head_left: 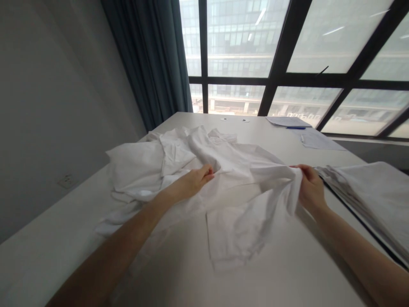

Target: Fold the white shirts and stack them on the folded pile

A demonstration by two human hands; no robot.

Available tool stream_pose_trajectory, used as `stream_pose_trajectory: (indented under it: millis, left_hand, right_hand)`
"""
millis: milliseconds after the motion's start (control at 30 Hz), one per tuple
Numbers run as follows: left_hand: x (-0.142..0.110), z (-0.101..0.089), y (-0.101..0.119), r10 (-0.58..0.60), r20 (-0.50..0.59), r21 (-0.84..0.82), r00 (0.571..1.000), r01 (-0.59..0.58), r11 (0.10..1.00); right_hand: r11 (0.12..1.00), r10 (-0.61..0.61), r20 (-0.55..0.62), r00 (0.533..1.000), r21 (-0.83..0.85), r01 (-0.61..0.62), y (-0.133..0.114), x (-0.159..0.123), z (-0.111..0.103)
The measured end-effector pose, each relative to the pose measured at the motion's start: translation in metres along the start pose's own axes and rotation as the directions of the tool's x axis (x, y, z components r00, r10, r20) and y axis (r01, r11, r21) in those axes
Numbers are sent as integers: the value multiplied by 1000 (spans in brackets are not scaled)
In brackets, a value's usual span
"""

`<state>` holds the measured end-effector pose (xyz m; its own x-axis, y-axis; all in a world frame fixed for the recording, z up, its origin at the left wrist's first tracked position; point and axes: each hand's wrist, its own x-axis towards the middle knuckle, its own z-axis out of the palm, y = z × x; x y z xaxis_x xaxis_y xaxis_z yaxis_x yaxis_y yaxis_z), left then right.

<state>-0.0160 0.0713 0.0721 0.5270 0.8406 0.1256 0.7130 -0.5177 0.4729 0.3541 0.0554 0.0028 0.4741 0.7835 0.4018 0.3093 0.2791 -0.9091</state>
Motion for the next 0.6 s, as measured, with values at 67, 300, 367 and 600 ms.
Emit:
stream_pose_trajectory:
  millis: [67, 300, 367, 600]
  left_hand:
    - [1, -3, -8, -11, -39, 139, 999, 16, 990]
    - [1, -14, -62, -190, -343, 669, 920, 382, 638]
    - [0, -17, -73, -274, -355, 668, 894, 447, 594]
    - [0, -29, -80, -331, -339, 602, 880, 474, 643]
  right_hand:
    - [984, 162, -108, 981, 90, -153, 2, 9, -10]
    - [950, 289, -179, 940, 172, -260, 2, 17, -19]
    - [972, 223, -211, 952, 125, -200, 5, 19, -18]
    - [922, -287, -108, 952, -300, 244, -24, 6, -10]
